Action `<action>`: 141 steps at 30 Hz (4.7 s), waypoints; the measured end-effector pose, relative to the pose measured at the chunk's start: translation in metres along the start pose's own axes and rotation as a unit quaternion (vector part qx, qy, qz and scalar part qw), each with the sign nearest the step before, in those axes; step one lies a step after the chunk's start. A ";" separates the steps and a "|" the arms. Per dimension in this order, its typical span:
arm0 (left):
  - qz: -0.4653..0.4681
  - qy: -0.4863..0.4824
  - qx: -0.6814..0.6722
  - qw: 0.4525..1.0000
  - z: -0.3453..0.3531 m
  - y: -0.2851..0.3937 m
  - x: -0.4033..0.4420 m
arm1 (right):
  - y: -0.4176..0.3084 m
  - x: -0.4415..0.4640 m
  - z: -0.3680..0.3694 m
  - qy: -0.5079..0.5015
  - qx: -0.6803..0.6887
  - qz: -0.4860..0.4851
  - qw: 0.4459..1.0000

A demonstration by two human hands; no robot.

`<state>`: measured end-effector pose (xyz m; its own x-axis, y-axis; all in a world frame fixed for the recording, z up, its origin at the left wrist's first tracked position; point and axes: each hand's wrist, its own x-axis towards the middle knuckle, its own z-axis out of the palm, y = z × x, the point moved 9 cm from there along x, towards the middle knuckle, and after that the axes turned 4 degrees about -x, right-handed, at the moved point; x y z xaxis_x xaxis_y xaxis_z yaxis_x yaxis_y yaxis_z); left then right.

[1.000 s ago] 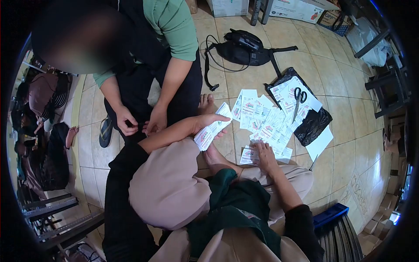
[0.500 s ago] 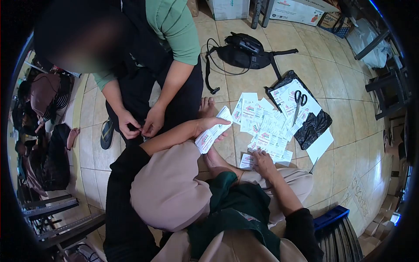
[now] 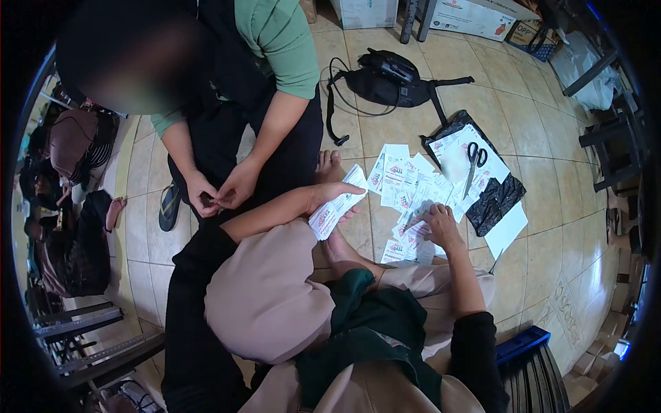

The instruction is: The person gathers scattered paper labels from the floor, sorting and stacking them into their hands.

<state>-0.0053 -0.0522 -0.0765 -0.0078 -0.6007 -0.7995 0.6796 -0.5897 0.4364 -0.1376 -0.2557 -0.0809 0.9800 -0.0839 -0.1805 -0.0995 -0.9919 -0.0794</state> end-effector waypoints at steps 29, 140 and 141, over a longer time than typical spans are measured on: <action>0.004 -0.027 -0.006 1.000 0.003 0.000 0.003 | 0.007 -0.021 0.004 -0.012 0.057 -0.033 0.998; 0.068 -0.062 0.014 0.996 0.015 0.011 -0.008 | -0.084 -0.050 0.040 -0.070 0.188 -0.033 0.979; 0.053 -0.088 -0.006 0.995 0.016 0.009 -0.003 | -0.084 -0.050 0.034 -0.062 0.182 -0.026 0.981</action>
<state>-0.0110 -0.0643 -0.0640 -0.0633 -0.7452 -0.6638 0.6920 -0.5120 0.5089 -0.1843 -0.1645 -0.0985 0.9589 0.0001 -0.2838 -0.1280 -0.8922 -0.4330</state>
